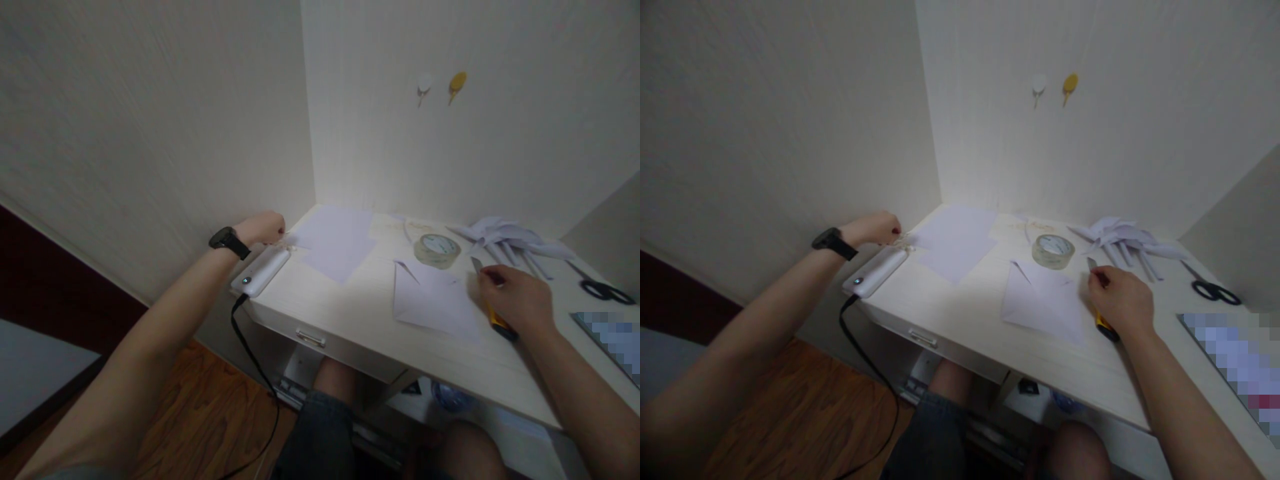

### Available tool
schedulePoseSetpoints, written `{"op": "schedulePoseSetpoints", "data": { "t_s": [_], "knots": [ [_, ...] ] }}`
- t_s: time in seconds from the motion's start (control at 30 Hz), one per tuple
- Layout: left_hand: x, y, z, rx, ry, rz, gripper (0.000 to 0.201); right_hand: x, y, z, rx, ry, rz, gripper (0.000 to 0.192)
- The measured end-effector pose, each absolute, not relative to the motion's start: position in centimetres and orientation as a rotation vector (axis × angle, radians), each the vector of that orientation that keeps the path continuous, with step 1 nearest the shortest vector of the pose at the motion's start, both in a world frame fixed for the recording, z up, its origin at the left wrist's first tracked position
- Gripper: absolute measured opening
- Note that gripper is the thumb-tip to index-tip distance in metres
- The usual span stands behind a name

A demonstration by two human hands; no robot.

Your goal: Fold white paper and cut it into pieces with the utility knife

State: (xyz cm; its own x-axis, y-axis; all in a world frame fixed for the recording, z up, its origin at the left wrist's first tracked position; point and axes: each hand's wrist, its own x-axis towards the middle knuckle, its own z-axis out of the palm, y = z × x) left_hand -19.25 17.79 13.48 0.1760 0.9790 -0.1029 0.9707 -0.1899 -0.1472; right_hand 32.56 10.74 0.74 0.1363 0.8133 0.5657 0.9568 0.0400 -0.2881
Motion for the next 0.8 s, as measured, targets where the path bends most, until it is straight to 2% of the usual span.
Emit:
{"op": "schedulePoseSetpoints", "data": {
  "t_s": [0.1,0.17,0.27,0.4,0.47,0.57,0.67,0.8],
  "knots": [
    [-18.7,17.4,13.8,-2.462,-2.029,0.107,0.016,32.6,10.9,0.6,-1.776,-1.677,-0.284,0.023],
    [-17.7,17.0,13.7,-2.566,-2.105,-0.145,0.016,32.4,10.9,0.8,-1.771,-1.640,-0.270,0.025],
    [-14.5,15.9,13.0,-2.820,-2.133,-0.798,0.018,31.0,10.7,1.9,-1.675,-1.554,-0.175,0.031],
    [-6.8,13.9,10.8,-3.126,-2.031,-1.575,0.024,27.1,10.0,3.8,-1.335,-1.486,0.256,0.036],
    [-2.4,13.0,9.4,-3.353,-1.924,-1.706,0.024,25.1,9.8,4.2,-1.170,-1.531,0.428,0.039],
    [3.4,12.4,7.6,-3.632,-1.716,-1.709,0.020,23.2,9.8,4.2,-1.107,-1.537,0.506,0.035],
    [7.0,12.8,6.6,-3.624,-1.632,-1.825,0.017,23.3,10.0,4.0,-1.103,-1.429,0.442,0.030],
    [8.8,13.6,6.2,-3.648,-1.508,-1.696,0.013,24.4,10.1,4.2,-1.073,-1.444,0.310,0.026]
  ]
}}
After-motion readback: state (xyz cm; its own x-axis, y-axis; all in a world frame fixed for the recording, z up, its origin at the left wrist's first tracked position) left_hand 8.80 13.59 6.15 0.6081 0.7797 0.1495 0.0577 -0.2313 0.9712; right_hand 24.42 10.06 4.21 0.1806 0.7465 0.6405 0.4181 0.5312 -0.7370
